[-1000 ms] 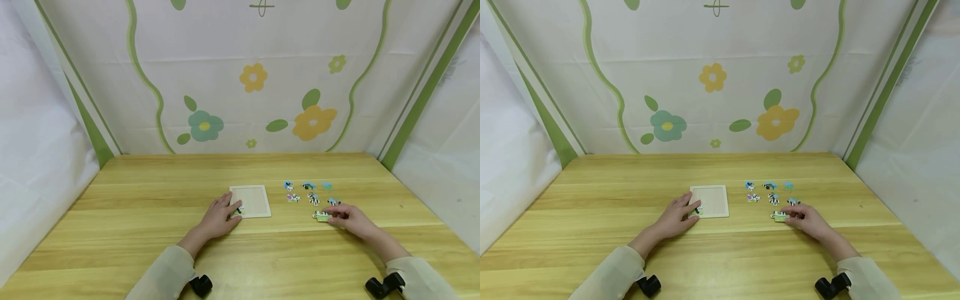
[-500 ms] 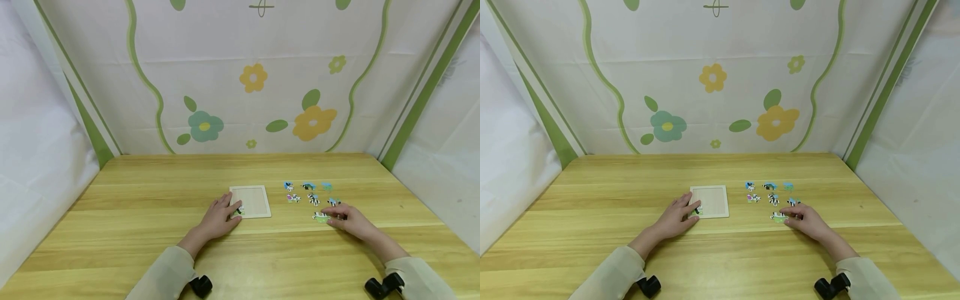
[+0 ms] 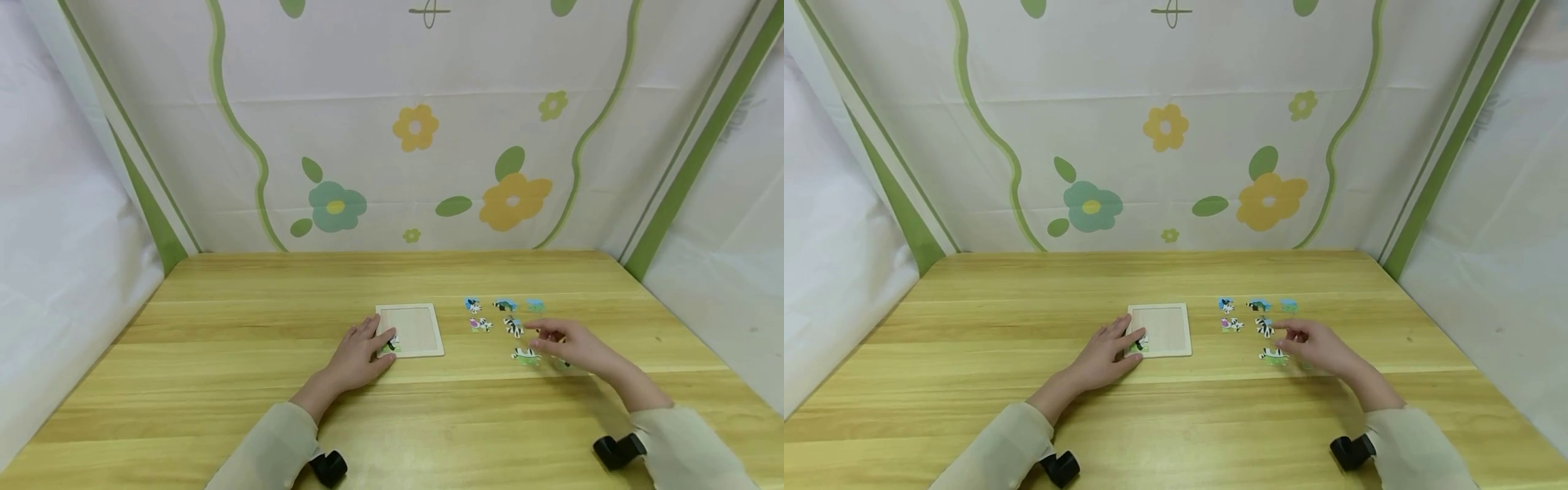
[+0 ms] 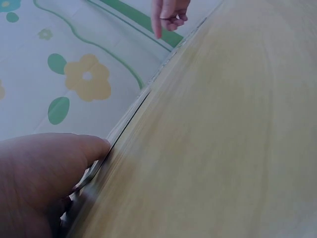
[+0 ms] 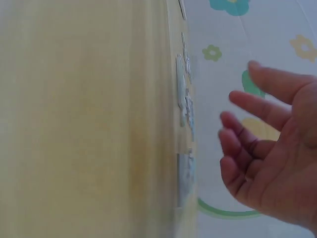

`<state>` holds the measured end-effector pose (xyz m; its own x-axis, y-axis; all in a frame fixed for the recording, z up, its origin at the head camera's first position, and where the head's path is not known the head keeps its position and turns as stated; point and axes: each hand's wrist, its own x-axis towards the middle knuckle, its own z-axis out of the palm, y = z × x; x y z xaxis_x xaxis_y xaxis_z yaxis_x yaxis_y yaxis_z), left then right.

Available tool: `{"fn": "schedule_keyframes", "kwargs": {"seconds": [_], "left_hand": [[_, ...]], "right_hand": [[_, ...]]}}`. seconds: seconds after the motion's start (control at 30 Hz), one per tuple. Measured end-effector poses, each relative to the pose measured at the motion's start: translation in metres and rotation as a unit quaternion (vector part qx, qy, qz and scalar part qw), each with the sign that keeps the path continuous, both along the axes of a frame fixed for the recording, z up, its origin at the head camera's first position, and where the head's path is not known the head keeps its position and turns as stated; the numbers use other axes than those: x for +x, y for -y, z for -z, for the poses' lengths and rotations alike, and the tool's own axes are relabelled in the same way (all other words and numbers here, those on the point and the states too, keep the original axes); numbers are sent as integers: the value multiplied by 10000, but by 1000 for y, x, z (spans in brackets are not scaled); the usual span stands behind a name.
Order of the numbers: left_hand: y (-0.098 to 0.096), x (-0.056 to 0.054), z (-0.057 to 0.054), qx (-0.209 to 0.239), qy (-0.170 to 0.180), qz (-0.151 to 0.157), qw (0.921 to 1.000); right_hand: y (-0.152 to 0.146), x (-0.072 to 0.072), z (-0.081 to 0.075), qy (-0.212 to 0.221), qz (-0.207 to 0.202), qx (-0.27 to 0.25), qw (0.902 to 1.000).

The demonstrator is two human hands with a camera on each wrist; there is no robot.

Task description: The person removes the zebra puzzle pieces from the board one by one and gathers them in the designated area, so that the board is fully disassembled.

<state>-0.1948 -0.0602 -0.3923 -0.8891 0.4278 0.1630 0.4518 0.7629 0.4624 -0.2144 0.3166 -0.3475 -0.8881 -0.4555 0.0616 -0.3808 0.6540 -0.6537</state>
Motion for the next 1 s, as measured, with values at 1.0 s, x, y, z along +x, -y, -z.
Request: {"fn": "schedule_keyframes", "kwargs": {"seconds": [1.0], "left_hand": [[21, -7, -2, -353, 185, -235, 9989]], "right_hand": [[166, -31, -6, 459, -1135, -731, 9898]]}}
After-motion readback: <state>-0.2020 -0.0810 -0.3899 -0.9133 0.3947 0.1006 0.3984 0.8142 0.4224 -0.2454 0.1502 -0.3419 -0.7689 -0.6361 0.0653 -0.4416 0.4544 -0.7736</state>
